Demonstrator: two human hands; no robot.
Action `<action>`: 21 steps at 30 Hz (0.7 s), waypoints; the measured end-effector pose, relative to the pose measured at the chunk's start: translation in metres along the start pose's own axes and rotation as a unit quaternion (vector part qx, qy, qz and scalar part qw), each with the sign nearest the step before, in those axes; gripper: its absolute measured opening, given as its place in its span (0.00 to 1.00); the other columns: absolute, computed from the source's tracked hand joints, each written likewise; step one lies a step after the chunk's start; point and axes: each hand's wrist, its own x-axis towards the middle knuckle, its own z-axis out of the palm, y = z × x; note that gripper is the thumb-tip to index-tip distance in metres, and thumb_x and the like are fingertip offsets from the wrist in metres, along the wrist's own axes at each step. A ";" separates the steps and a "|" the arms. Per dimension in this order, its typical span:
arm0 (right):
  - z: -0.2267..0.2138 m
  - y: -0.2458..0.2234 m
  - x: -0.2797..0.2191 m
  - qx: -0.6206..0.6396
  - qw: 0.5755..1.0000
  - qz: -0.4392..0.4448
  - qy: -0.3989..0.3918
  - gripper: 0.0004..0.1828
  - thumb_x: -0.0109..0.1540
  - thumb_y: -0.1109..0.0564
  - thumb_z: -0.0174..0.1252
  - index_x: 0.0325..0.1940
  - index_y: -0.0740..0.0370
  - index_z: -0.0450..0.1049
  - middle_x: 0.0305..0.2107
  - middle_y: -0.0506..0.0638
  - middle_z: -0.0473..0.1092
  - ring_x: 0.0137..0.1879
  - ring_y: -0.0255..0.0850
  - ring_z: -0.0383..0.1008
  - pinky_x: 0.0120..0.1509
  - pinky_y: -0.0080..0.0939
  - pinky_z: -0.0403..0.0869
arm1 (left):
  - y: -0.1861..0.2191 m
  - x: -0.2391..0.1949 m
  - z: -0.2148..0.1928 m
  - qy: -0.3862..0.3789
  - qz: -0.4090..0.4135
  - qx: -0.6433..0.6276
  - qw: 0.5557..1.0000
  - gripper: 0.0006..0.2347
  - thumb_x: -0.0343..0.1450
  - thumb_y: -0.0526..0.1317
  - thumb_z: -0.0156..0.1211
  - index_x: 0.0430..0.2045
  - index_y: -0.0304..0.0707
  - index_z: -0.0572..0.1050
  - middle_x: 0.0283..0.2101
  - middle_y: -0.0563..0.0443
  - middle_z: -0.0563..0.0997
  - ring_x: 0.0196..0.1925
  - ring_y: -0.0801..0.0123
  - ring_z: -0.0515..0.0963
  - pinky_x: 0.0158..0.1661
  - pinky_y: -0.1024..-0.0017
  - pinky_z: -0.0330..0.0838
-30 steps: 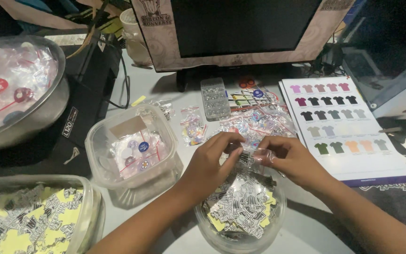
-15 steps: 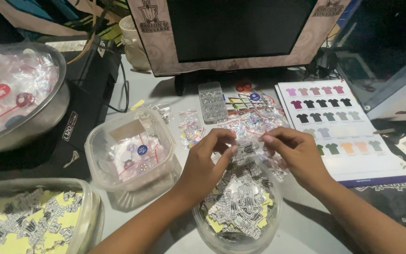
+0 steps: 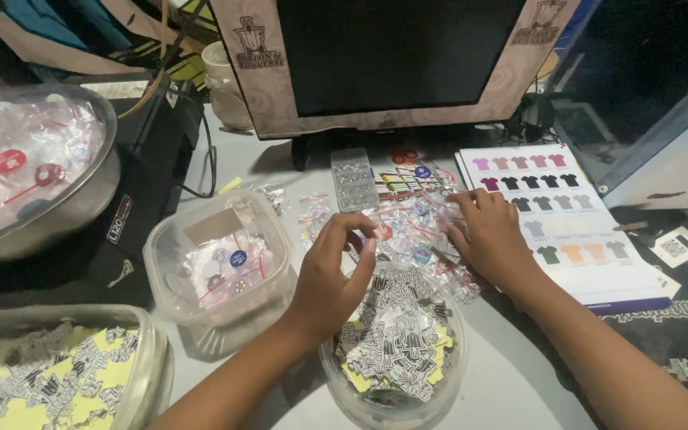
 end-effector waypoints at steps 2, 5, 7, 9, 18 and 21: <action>-0.007 -0.004 0.001 0.030 0.999 0.016 -0.009 0.27 0.63 0.50 0.62 0.65 0.50 0.66 0.47 0.53 0.68 0.58 0.55 0.70 0.59 0.60 0.71 | 0.000 0.000 -0.003 0.019 0.002 0.002 1.000 0.05 0.75 0.37 0.55 0.43 0.40 0.72 0.38 0.48 0.79 0.33 0.58 0.82 0.38 0.65 0.76; -0.001 0.002 0.000 0.055 0.995 0.013 0.079 0.25 0.62 0.52 0.63 0.63 0.51 0.68 0.47 0.53 0.68 0.57 0.56 0.71 0.58 0.59 0.71 | 0.010 0.004 -0.009 0.047 0.056 0.005 0.997 0.05 0.75 0.35 0.54 0.42 0.37 0.72 0.35 0.47 0.77 0.30 0.56 0.80 0.36 0.63 0.74; -0.015 -0.006 -0.002 0.089 0.990 0.011 0.110 0.20 0.65 0.52 0.60 0.61 0.54 0.68 0.47 0.54 0.67 0.57 0.55 0.70 0.60 0.57 0.68 | 0.014 0.007 -0.011 0.067 0.092 0.018 0.993 0.05 0.74 0.35 0.54 0.41 0.38 0.73 0.34 0.49 0.77 0.28 0.58 0.79 0.34 0.64 0.74; -0.022 -0.010 -0.004 0.124 0.982 0.009 0.144 0.17 0.68 0.51 0.57 0.60 0.57 0.69 0.47 0.56 0.66 0.58 0.55 0.68 0.61 0.54 0.66 | 0.019 0.007 -0.016 0.086 0.130 0.031 0.987 0.05 0.73 0.34 0.55 0.40 0.38 0.74 0.34 0.51 0.77 0.27 0.60 0.78 0.33 0.66 0.74; -0.033 -0.024 -0.012 0.159 0.942 -0.096 0.279 0.15 0.65 0.60 0.57 0.55 0.67 0.69 0.52 0.64 0.60 0.62 0.56 0.64 0.67 0.60 0.64 | 0.084 0.025 -0.092 0.079 0.313 0.296 0.899 0.04 0.72 0.28 0.55 0.38 0.33 0.71 0.36 0.44 0.78 0.33 0.62 0.73 0.34 0.65 0.62; -0.033 -0.024 -0.013 0.162 0.925 -0.144 0.313 0.14 0.65 0.64 0.57 0.53 0.73 0.68 0.51 0.67 0.59 0.62 0.59 0.62 0.69 0.60 0.66 | 0.087 0.017 -0.109 0.119 0.165 0.360 0.911 0.07 0.73 0.28 0.56 0.43 0.34 0.71 0.39 0.47 0.77 0.33 0.61 0.72 0.38 0.65 0.63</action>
